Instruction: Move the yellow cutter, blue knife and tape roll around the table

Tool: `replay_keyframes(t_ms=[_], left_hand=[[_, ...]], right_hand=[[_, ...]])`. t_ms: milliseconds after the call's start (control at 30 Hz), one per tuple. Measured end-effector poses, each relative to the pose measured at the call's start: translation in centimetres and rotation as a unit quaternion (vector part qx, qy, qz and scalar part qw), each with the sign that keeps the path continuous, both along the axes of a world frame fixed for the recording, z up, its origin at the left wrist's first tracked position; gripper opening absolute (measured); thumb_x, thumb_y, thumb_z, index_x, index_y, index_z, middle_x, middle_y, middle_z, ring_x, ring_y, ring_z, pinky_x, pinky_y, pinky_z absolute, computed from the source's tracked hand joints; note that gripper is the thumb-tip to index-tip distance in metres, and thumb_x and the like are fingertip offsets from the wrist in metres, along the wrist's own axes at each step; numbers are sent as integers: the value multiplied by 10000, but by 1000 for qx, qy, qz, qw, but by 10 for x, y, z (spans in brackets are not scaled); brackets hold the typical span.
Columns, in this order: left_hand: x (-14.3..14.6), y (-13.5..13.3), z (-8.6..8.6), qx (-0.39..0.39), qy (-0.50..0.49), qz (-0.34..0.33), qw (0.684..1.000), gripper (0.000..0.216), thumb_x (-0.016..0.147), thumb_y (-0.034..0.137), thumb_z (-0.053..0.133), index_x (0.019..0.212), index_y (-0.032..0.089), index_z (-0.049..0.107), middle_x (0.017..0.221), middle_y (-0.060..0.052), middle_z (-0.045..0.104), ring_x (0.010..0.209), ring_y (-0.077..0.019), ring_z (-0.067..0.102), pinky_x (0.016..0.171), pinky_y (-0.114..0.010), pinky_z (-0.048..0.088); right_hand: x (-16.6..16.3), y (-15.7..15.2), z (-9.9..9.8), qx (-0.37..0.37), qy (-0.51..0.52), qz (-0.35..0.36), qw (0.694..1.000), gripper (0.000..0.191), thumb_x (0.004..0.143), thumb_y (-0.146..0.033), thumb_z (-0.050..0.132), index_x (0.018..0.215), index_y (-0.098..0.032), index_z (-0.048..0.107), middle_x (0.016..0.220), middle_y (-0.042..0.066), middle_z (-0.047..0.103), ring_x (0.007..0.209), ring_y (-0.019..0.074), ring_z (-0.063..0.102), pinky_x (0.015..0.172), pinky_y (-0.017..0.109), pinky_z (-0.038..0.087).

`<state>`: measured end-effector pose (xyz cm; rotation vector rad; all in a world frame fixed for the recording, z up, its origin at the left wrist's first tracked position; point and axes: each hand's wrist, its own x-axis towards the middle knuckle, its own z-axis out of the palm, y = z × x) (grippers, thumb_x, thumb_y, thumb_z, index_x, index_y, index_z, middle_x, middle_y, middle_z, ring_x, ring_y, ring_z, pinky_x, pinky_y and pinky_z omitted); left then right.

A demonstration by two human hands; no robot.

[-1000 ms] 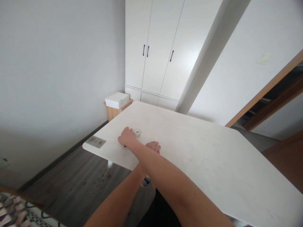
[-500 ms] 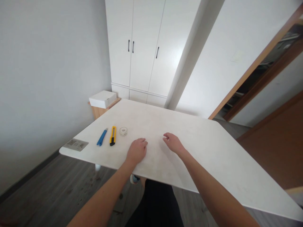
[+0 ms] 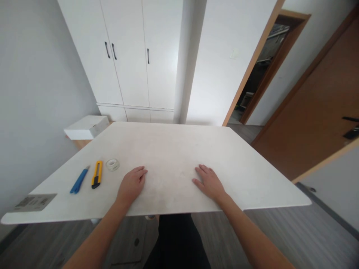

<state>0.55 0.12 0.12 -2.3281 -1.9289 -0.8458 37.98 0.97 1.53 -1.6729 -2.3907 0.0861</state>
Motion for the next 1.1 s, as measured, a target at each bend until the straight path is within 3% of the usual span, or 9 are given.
replay_keyframes(t_ms=[267,467,667,1100], left_hand=[[-3,1,0,-2,10,1,1000,424,916,359,382,1060,202,749,1223,-87,711,1139,-238,659,1057,-411,493],[-3,3,-3,6,3,5,1000,405,906,364,395,1027,226,755,1211,-65,718,1123,-241,667,1036,-420,511],[-3,3,-3,1,8,0,1000,418,904,335,389,1059,196,751,1222,-84,712,1135,-237,660,1054,-409,498],[-2,2,-2,5,9,-2,1000,410,907,304,401,1080,180,752,1220,-97,711,1138,-236,658,1061,-392,487]], right_hand=[[-4,-2,7,-8,9,-5,1000,620,965,-554,453,1451,-173,499,1555,169,412,1446,289,349,1190,469,210],[-10,4,15,2,-3,-12,1000,586,943,-548,504,1395,-179,551,1464,172,513,1353,289,454,1133,436,297],[-12,11,6,-9,0,-15,1000,631,970,-546,451,1459,-151,496,1552,173,416,1430,280,372,1189,448,219],[-9,12,3,-13,2,-11,1000,634,976,-550,436,1466,-153,499,1555,159,417,1443,281,360,1199,454,215]])
